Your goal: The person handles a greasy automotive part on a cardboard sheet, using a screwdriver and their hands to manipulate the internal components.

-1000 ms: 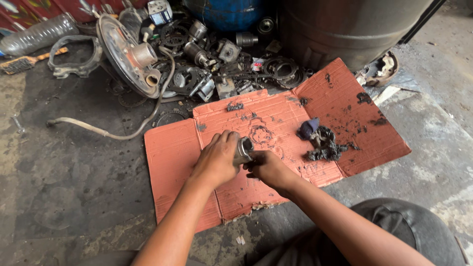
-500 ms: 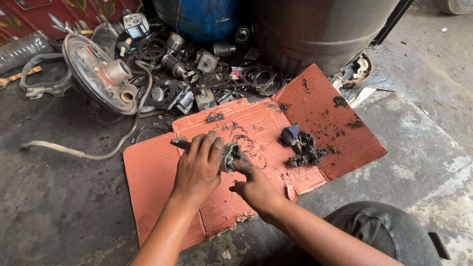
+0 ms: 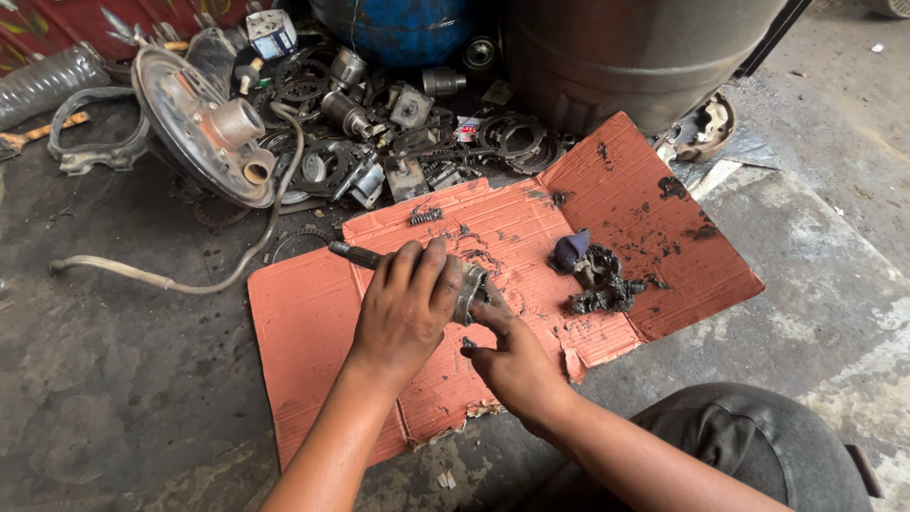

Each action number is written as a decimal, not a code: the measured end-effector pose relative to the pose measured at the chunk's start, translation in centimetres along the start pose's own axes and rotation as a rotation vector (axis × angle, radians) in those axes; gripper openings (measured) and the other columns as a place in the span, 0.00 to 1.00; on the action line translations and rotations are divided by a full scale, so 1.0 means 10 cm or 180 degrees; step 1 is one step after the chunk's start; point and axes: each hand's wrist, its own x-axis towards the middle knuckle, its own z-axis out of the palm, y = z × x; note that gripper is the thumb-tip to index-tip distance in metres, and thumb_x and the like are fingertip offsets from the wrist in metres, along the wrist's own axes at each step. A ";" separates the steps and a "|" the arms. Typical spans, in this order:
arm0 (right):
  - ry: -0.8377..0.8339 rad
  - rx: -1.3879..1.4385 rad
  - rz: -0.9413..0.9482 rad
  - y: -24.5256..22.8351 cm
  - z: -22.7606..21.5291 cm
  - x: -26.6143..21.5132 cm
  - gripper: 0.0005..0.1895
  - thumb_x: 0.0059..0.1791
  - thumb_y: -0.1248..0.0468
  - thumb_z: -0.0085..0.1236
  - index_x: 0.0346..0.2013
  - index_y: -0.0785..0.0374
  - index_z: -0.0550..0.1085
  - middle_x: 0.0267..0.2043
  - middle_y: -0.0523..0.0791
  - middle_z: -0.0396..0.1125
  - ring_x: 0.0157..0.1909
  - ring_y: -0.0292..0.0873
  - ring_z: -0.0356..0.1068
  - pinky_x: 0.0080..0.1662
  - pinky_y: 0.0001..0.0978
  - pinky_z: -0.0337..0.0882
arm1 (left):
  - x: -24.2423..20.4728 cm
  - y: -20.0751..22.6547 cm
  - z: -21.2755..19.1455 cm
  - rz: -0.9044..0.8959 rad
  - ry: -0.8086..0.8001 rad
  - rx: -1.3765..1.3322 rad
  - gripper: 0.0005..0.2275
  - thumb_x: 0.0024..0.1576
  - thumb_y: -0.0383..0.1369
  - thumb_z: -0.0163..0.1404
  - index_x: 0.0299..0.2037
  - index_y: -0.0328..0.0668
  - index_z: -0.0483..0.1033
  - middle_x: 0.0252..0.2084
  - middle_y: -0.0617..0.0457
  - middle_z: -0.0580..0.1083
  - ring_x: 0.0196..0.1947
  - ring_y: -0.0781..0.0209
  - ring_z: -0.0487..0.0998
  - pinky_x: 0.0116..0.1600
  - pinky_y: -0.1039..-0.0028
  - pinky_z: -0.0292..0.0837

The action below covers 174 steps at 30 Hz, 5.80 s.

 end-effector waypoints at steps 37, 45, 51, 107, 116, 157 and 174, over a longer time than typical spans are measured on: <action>-0.0402 0.1215 -0.0214 -0.17 0.12 -0.21 0.46 0.41 0.80 0.49 0.74 0.57 0.52 0.81 0.42 0.42 0.80 0.43 0.41 0.71 0.51 0.55 | -0.13 0.01 0.18 -0.1235 -0.0097 -0.0344 0.29 0.45 0.26 0.61 0.60 0.32 0.66 0.59 0.38 0.69 0.58 0.40 0.72 0.57 0.56 0.74; 0.0259 -0.1694 -0.2021 -0.31 -0.07 -0.08 0.43 0.39 0.81 0.54 0.68 0.53 0.63 0.79 0.51 0.39 0.81 0.58 0.43 0.74 0.55 0.54 | -0.15 -0.23 0.13 -0.3486 0.0131 -0.1520 0.34 0.42 0.32 0.69 0.57 0.40 0.63 0.55 0.44 0.71 0.53 0.44 0.77 0.55 0.59 0.74; 0.0930 -0.2467 -0.2523 -0.66 -0.60 0.17 0.39 0.42 0.80 0.55 0.64 0.48 0.68 0.76 0.51 0.44 0.78 0.57 0.49 0.56 0.37 0.77 | -0.22 -0.36 0.16 -0.3092 0.0708 -0.1486 0.33 0.39 0.28 0.69 0.55 0.39 0.65 0.52 0.41 0.73 0.52 0.40 0.76 0.55 0.56 0.72; 0.1470 -0.3739 -0.0857 -0.33 -1.93 0.60 0.40 0.42 0.71 0.58 0.69 0.41 0.68 0.77 0.53 0.41 0.74 0.65 0.45 0.68 0.62 0.52 | 0.91 0.82 1.46 -0.2180 -0.0730 -0.2710 0.11 0.55 0.25 0.53 0.48 0.36 0.70 0.43 0.42 0.77 0.46 0.45 0.79 0.50 0.56 0.72; 0.0841 -0.3430 -0.1796 -0.55 -1.12 0.29 0.35 0.42 0.72 0.58 0.64 0.47 0.71 0.75 0.50 0.49 0.73 0.61 0.49 0.67 0.59 0.52 | 0.11 0.62 0.75 -0.4281 -0.0023 -0.2543 0.11 0.56 0.36 0.55 0.35 0.32 0.78 0.34 0.38 0.80 0.37 0.45 0.82 0.43 0.62 0.74; 0.0335 -0.4155 -0.1247 0.12 -0.79 0.43 0.47 0.40 0.67 0.61 0.73 0.46 0.56 0.80 0.58 0.28 0.76 0.66 0.40 0.68 0.61 0.46 | 0.09 0.50 0.57 -0.4130 -0.0044 -0.6567 0.31 0.46 0.24 0.34 0.65 0.45 0.66 0.50 0.53 0.79 0.41 0.64 0.84 0.28 0.78 0.67; 0.0058 -0.4111 -0.0767 0.22 -0.75 0.45 0.39 0.42 0.63 0.61 0.68 0.50 0.62 0.79 0.58 0.18 0.78 0.70 0.24 0.68 0.70 0.38 | 0.10 0.77 0.92 -0.4316 0.0605 -0.5820 0.13 0.51 0.29 0.61 0.46 0.38 0.79 0.38 0.56 0.80 0.37 0.66 0.79 0.45 0.77 0.74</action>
